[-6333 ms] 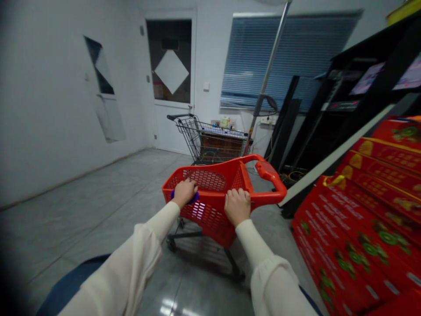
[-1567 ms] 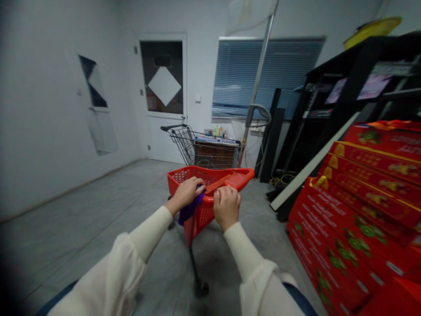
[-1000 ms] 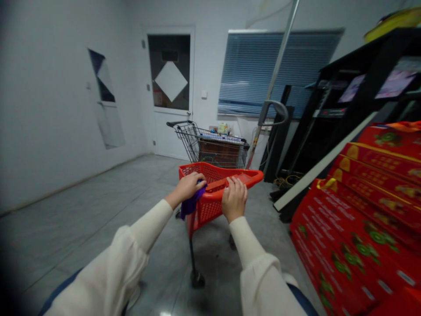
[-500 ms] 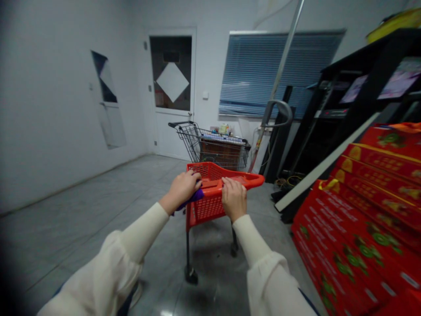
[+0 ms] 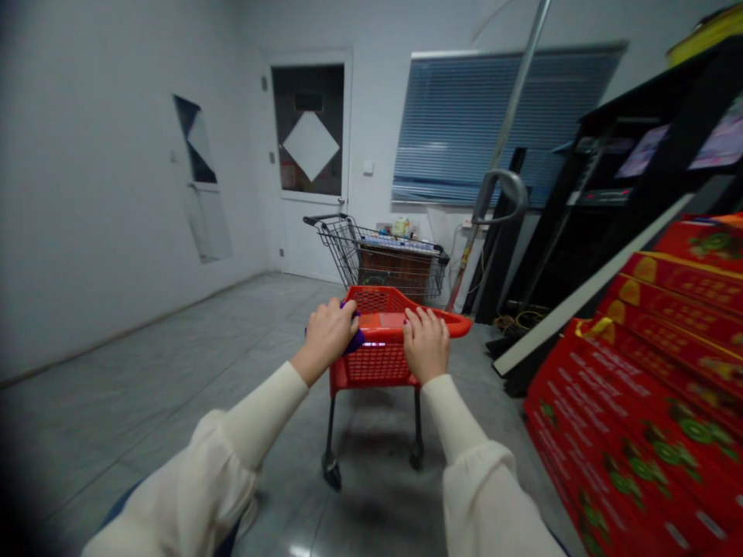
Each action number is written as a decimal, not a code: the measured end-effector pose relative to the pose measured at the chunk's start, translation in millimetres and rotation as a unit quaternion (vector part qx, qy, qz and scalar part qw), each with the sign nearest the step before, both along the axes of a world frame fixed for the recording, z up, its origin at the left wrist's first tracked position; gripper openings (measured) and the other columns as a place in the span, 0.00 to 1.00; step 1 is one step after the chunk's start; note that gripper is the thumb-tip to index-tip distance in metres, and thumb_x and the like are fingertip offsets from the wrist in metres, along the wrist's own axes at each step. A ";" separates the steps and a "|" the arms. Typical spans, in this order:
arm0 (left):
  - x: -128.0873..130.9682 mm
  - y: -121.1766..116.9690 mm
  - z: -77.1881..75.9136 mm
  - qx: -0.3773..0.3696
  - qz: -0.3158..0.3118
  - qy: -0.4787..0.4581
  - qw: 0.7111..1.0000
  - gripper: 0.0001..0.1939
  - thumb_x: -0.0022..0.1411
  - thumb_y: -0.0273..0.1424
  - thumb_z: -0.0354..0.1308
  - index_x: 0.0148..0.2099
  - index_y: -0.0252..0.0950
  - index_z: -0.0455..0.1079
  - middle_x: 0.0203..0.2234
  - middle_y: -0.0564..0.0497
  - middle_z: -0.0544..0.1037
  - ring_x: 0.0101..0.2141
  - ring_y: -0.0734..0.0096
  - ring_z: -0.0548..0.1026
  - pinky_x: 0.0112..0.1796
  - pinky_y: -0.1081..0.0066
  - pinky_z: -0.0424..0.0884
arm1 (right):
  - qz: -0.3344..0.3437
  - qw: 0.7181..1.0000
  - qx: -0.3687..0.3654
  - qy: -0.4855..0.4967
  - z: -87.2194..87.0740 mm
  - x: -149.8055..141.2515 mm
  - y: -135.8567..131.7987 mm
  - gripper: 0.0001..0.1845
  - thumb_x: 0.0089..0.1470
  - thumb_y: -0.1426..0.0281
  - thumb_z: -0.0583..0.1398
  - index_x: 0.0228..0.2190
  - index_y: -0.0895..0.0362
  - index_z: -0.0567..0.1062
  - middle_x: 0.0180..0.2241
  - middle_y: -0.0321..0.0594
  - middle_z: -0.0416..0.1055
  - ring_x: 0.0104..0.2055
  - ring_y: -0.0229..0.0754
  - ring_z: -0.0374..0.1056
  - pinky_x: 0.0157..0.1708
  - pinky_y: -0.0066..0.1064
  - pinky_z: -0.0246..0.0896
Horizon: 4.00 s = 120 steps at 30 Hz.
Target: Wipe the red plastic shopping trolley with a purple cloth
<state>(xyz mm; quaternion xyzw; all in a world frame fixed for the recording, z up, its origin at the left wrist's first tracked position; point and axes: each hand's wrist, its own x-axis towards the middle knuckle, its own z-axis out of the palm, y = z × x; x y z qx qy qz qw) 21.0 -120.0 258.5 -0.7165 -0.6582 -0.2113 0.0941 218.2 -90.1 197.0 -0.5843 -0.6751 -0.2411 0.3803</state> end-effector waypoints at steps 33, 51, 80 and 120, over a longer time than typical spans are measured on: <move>5.9 26.8 -3.7 0.065 0.027 0.016 0.997 0.17 0.71 0.37 0.43 0.51 0.38 0.70 0.43 0.41 0.73 0.43 0.56 0.74 0.42 0.62 0.67 | 0.008 1.000 -0.002 0.028 -7.3 -54.4 -14.4 0.21 0.67 0.66 0.49 0.54 0.55 0.74 0.57 0.43 0.72 0.55 0.53 0.58 0.53 0.46 0.45; 18.0 25.6 -6.2 0.093 -0.045 0.052 0.993 0.16 0.72 0.37 0.43 0.51 0.40 0.70 0.45 0.42 0.72 0.44 0.56 0.71 0.43 0.60 0.65 | -0.025 0.998 -0.013 -0.053 0.7 3.7 -28.8 0.19 0.66 0.65 0.50 0.50 0.54 0.76 0.40 0.44 0.77 0.42 0.47 0.62 0.50 0.43 0.43; 18.2 35.1 0.5 0.070 -0.114 0.039 0.990 0.21 0.68 0.48 0.49 0.51 0.42 0.72 0.47 0.43 0.70 0.45 0.57 0.70 0.46 0.61 0.65 | 0.087 0.996 -0.020 0.001 -4.8 -15.6 -27.8 0.19 0.66 0.68 0.48 0.48 0.56 0.77 0.42 0.45 0.77 0.45 0.47 0.63 0.50 0.40 0.51; 3.0 26.3 -2.2 0.074 -0.088 0.049 0.992 0.17 0.70 0.43 0.48 0.46 0.41 0.75 0.42 0.45 0.73 0.42 0.60 0.72 0.43 0.64 0.66 | 0.243 0.959 0.034 0.140 -51.2 -66.2 -30.4 0.30 0.68 0.67 0.45 0.68 0.56 0.50 0.68 0.49 0.52 0.72 0.48 0.44 0.67 0.53 0.49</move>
